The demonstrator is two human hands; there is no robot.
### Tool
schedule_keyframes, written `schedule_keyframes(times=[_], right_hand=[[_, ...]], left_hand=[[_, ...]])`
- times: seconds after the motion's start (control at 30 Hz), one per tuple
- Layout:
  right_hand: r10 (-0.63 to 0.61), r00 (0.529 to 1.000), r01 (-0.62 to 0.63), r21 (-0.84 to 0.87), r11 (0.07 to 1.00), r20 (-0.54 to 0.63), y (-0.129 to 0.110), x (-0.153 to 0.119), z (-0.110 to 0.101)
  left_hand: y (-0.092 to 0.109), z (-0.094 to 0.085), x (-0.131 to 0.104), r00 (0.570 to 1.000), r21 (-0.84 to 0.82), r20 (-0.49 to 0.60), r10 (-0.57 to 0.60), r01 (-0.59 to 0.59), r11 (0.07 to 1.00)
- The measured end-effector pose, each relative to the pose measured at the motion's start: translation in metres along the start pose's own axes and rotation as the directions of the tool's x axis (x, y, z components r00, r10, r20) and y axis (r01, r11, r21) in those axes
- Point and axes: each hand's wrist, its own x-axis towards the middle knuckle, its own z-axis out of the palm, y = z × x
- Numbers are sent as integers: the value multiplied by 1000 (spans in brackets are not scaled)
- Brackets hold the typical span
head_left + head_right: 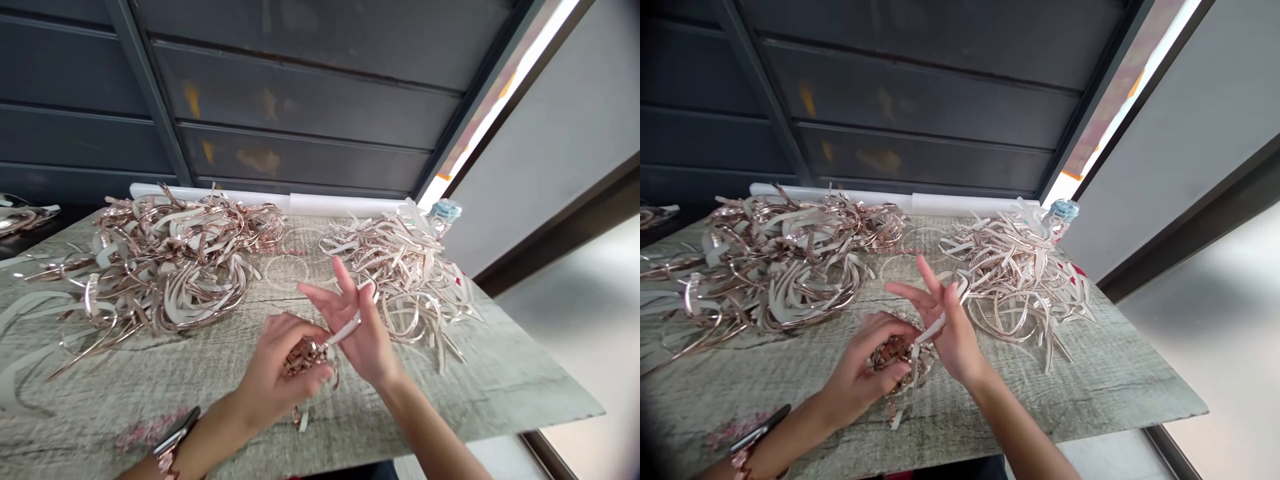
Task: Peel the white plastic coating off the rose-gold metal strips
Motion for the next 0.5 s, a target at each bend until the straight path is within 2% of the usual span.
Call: schedule_keyframes(times=[0.1,0.17,0.33,0.43,0.5], right_hand=[[-3,999,9,-146,989,41,9,-4,2],[-27,999,34,-177,984,42,12,-3,1],[-93,990,70,-201,977,-108,11,3,-4],[24,997,-41,-246,968,-72,8,5,-7],[113,993,-114,-338,934,-24,7,5,-9]], left_hand=[[1,4,2,994,-20,43,-98,99,995],[1,3,3,990,-38,46,-133,135,990],[4,-3,7,990,-111,94,-109,119,987],[4,-6,6,971,-263,128,-200,227,938],[1,-7,4,958,-362,85,-273,285,888]])
